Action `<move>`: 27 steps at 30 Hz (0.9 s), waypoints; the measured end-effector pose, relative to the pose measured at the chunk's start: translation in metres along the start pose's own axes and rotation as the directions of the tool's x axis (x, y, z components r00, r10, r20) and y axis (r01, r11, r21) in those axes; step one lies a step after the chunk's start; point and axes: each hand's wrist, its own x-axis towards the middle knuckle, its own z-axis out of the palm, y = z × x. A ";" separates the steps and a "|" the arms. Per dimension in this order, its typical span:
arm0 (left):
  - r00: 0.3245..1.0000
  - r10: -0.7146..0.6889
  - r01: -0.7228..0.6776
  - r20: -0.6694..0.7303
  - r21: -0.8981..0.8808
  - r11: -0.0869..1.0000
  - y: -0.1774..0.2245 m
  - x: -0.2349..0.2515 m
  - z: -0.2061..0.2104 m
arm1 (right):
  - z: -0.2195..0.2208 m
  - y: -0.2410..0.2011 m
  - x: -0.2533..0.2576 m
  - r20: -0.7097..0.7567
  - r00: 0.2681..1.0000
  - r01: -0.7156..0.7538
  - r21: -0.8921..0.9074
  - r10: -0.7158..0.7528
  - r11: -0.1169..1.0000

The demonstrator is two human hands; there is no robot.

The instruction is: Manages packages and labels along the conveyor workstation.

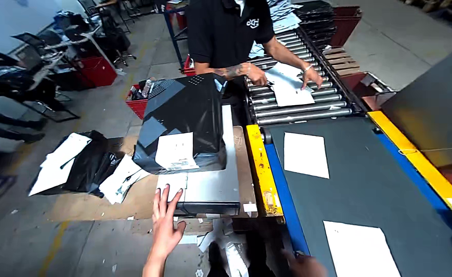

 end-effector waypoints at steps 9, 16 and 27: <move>0.996 0.039 -0.036 0.082 -0.041 0.999 -0.015 -0.004 -0.010 | 0.120 -0.272 -0.024 0.077 0.992 -0.022 0.891 -0.103 0.453; 0.979 0.186 -0.180 0.083 -0.073 0.981 -0.014 0.002 -0.006 | 0.044 -0.136 0.001 -0.121 0.992 0.119 0.800 -0.035 0.589; 0.994 0.108 -0.108 -0.014 -0.005 0.994 -0.003 0.000 -0.003 | -0.109 0.110 0.065 -0.287 0.826 -0.509 -0.007 0.486 0.861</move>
